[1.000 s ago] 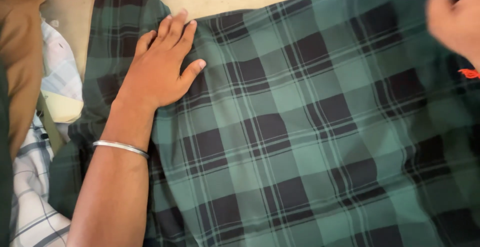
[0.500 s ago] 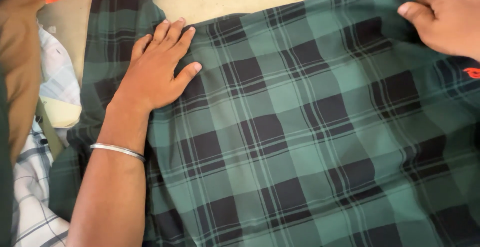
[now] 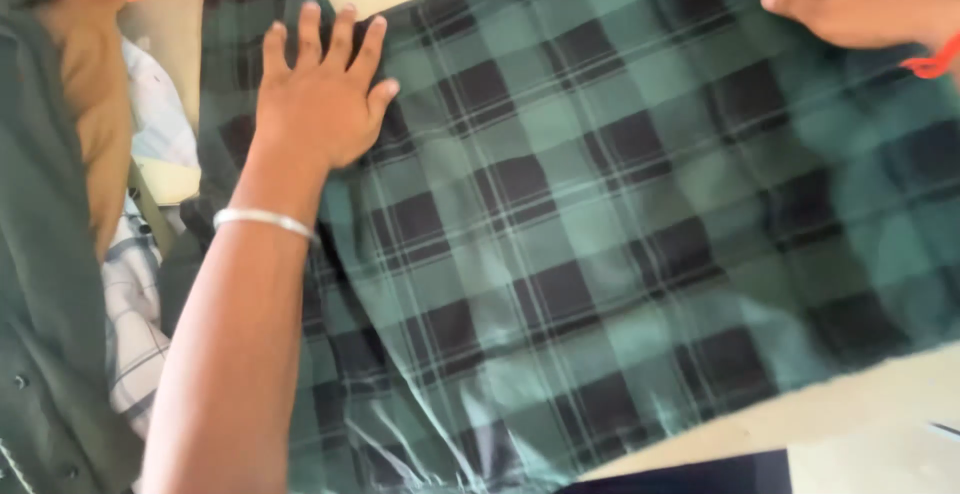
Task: The person lays a green plaid shirt flat on a table, smooths it with both hands, folds the sleeves and sides inward, then folds the shirt over into a compact rectangle and presses it flat, finishing with the collar and size tag visible on top.
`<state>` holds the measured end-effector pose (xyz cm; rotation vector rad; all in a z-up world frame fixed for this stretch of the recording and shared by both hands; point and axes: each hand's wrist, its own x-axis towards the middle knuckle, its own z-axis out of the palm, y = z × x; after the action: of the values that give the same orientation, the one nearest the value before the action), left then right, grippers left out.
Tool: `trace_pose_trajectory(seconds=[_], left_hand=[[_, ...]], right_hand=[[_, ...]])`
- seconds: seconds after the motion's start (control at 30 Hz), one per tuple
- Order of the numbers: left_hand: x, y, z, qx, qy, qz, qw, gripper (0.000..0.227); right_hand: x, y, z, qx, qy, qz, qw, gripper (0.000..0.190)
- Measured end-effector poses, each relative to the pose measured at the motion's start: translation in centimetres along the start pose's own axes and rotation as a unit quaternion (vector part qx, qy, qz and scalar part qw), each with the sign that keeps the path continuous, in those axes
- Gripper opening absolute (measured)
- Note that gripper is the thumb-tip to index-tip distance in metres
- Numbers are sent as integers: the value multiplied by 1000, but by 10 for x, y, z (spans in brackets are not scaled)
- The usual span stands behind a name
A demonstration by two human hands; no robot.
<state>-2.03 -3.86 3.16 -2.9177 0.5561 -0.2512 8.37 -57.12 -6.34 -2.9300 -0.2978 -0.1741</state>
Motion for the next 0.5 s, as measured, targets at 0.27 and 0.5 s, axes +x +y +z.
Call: trace_pose_trajectory(seconds=[0.27,0.5], left_hand=[[-175,133,-109,-29,-3,-93,995,77],[-280,109,-47,-52,-50,-245,967,82]], right_hand=[[-247,-64,-70,-35,95,-180,979,81],[-297,-31,-39,17,73,-126,989,67]])
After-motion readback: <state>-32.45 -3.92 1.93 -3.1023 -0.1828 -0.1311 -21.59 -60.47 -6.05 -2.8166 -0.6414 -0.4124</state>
